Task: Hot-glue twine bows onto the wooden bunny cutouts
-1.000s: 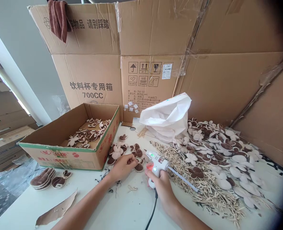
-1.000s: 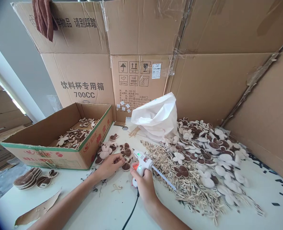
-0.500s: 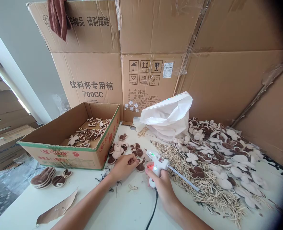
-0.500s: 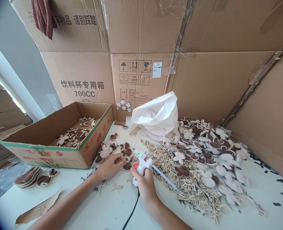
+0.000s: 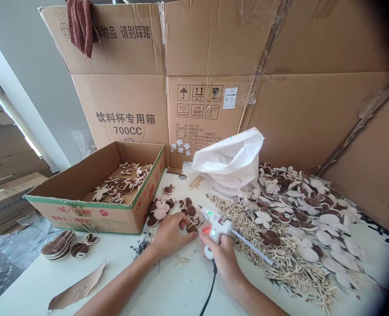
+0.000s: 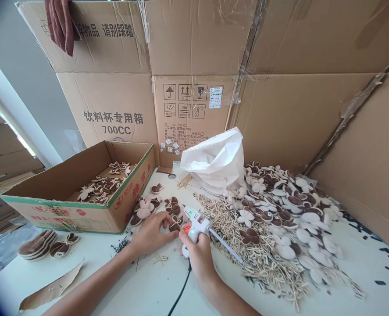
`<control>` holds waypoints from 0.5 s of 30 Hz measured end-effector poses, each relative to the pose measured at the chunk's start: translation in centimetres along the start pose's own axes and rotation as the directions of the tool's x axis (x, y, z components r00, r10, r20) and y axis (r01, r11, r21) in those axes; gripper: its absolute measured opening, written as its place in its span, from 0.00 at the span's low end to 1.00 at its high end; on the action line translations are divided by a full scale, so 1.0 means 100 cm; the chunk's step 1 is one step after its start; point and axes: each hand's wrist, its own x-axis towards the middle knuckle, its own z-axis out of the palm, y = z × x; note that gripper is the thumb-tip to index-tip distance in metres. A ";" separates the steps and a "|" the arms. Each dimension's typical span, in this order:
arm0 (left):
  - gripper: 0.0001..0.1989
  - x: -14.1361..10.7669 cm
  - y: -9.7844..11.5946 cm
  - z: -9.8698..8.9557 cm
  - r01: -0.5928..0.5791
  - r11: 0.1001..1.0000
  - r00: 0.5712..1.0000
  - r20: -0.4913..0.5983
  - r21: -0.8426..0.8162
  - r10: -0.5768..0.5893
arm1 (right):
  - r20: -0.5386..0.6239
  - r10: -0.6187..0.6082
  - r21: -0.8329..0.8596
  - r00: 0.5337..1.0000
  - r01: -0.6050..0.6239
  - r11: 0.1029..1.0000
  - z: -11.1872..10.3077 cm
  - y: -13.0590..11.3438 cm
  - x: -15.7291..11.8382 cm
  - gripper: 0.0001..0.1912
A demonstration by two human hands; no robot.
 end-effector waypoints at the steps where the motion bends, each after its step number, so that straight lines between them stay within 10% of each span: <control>1: 0.14 0.000 0.000 0.000 -0.008 1.000 1.000 -0.003 0.007 0.008 | -0.006 0.002 -0.001 1.000 -0.002 1.000 0.000 0.000 0.000 0.19; 15: 0.19 -0.006 0.007 -0.016 0.061 0.881 0.996 0.085 -0.469 -0.024 | -0.041 -0.026 0.003 0.999 0.026 1.000 -0.001 0.008 0.005 0.22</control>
